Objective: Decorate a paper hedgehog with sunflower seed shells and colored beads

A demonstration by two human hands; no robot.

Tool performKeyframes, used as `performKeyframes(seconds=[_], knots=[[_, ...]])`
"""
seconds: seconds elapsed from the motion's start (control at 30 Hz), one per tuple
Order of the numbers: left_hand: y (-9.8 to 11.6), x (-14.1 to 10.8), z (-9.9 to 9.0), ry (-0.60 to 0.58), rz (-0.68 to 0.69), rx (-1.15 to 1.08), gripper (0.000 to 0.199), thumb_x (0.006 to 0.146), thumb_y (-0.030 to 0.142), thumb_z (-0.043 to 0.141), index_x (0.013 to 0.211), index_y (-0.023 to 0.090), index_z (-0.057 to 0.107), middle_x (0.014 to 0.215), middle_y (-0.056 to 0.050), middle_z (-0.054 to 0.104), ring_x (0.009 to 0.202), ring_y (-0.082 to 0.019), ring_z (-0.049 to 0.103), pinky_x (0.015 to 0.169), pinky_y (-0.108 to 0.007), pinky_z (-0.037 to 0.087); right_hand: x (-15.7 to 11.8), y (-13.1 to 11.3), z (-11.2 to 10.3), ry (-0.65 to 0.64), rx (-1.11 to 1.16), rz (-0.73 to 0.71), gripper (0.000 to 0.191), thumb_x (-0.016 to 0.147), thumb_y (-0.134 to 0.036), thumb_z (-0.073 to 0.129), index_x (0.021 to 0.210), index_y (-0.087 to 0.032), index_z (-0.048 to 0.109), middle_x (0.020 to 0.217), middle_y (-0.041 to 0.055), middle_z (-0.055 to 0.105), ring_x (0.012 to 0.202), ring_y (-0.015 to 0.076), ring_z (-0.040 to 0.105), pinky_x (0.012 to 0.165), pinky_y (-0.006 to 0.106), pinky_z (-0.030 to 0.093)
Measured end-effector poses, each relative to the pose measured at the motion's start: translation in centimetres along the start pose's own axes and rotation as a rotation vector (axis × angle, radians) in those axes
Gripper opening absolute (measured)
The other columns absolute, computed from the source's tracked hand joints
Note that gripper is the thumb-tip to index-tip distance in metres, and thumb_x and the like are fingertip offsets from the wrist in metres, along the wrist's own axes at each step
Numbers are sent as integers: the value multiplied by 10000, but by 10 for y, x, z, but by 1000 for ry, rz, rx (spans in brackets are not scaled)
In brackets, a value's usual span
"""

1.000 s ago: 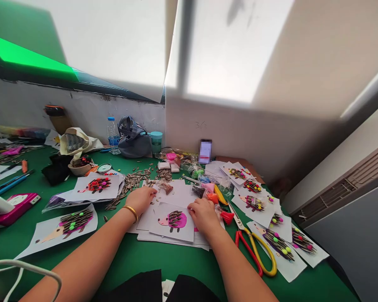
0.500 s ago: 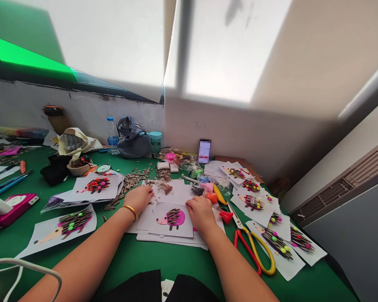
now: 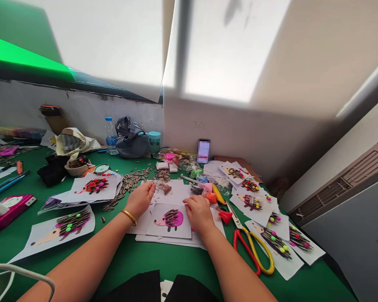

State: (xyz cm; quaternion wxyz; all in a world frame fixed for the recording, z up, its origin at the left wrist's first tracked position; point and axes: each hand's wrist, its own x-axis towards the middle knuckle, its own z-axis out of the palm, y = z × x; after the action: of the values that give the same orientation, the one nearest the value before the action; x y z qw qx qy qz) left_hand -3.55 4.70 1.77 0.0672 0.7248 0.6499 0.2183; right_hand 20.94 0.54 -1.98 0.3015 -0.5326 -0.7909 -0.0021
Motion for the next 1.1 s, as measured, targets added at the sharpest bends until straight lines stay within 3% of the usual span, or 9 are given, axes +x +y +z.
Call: performKeyframes(seconds=[0.3, 0.5, 0.63, 0.87, 1.1], knots=[[40, -31, 15, -228, 349, -337, 353, 942, 402, 388, 766, 198, 616, 749, -19, 634, 720, -159, 555, 636, -254, 375, -2, -35, -11, 93, 263, -137, 231, 927, -288, 542, 1128, -230, 639, 946, 64, 672, 924, 215, 578, 840, 357, 408], [44, -36, 16, -328, 286, -675, 404, 903, 484, 440, 692, 172, 586, 629, 12, 571, 608, -127, 496, 567, -234, 369, -4, -38, -14, 108, 361, -102, 140, 923, -319, 558, 928, -233, 668, 839, 40, 657, 847, 201, 580, 816, 353, 416], [44, -37, 13, -383, 261, -864, 325, 866, 474, 512, 819, 165, 601, 703, 16, 582, 653, -123, 509, 607, -229, 407, -4, -36, -16, 148, 381, -67, 159, 931, -307, 527, 899, -214, 651, 858, 54, 660, 857, 205, 584, 815, 359, 421], [46, -36, 13, -383, 227, -857, 359, 867, 490, 459, 684, 182, 478, 617, 51, 440, 597, -110, 409, 561, -234, 342, -2, -35, -15, 156, 393, -122, 137, 917, -245, 538, 977, -232, 661, 890, 43, 670, 868, 201, 585, 809, 365, 424], [47, -38, 14, -414, 197, -811, 232, 845, 374, 423, 696, 198, 449, 663, 48, 447, 644, -125, 427, 586, -245, 350, -3, -34, -12, 194, 331, -155, 107, 893, -218, 576, 935, -229, 674, 843, 36, 668, 828, 197, 587, 782, 361, 411]])
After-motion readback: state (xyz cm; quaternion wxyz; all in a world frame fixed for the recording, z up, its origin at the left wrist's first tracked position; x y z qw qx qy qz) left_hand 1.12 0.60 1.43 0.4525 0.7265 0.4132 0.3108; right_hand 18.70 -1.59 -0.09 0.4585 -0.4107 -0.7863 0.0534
